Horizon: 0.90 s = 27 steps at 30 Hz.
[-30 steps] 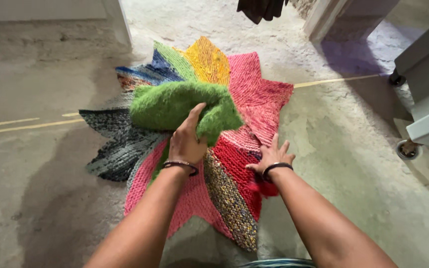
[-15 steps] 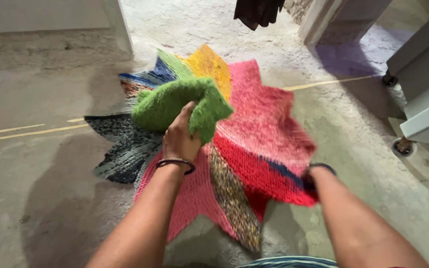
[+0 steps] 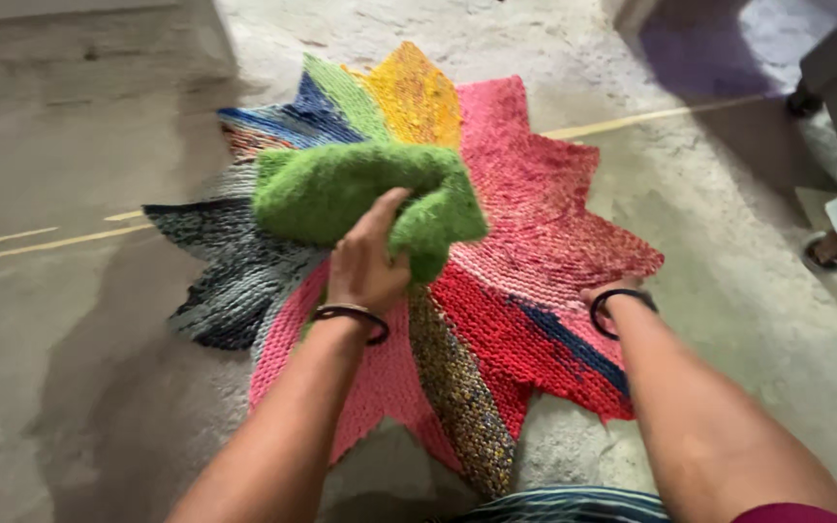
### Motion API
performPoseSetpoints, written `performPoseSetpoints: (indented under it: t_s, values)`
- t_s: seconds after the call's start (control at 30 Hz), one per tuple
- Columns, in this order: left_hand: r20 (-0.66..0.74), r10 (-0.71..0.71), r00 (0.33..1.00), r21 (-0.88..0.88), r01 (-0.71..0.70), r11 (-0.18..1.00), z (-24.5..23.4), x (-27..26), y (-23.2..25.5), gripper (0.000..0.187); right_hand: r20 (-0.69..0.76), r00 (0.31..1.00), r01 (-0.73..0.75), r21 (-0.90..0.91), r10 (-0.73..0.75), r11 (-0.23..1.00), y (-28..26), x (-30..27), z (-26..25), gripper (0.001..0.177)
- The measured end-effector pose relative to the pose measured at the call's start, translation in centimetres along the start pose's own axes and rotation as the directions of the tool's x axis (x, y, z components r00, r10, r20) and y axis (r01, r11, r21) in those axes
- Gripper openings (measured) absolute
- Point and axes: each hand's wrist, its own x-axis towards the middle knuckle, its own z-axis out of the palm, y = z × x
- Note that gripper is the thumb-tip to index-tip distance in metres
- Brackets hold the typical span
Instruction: The person folds a multicolored knitted rug by hand, then picks up and folds a green rug. The person handles each rug individually, aligning edges and folding them into smaller rectangles on the floor.
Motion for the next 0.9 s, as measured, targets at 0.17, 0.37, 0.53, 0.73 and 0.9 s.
performPoseSetpoints:
  t_s: [0.17, 0.37, 0.53, 0.73, 0.9]
  values:
    - [-0.029, -0.005, 1.0, -0.05, 0.003, 0.999, 1.1, 0.6, -0.7, 0.068, 0.008, 1.0, -0.024, -0.008, 0.024, 1.0, 0.1, -2.5, -1.2, 0.092]
    - [-0.034, 0.049, 0.998, -0.09, -0.052, 0.995, 1.0, 0.3, 1.2, 0.067, -0.074, 0.997, 0.02, -0.092, -0.027, 0.996, 4.1, -3.1, -7.2, 0.052]
    - [-0.046, 0.1, 0.994, -0.1, -0.104, 0.99, 0.5, 0.7, 3.7, 0.066, -0.125, 0.974, -0.189, 0.013, 0.189, 0.982, 10.4, -4.2, -11.3, 0.069]
    - [0.113, 0.039, 0.993, -0.049, -0.034, 0.998, 1.7, 0.7, 6.7, 0.064, 0.271, 0.918, 0.145, 0.447, -0.289, 0.883, -3.1, -6.0, -14.9, 0.094]
    - [0.055, 0.001, 0.998, -0.075, 0.003, 0.997, 1.0, 0.7, 7.4, 0.072, 0.526, 0.609, 0.155, 0.655, -0.593, 0.74, -20.4, -19.7, -24.4, 0.09]
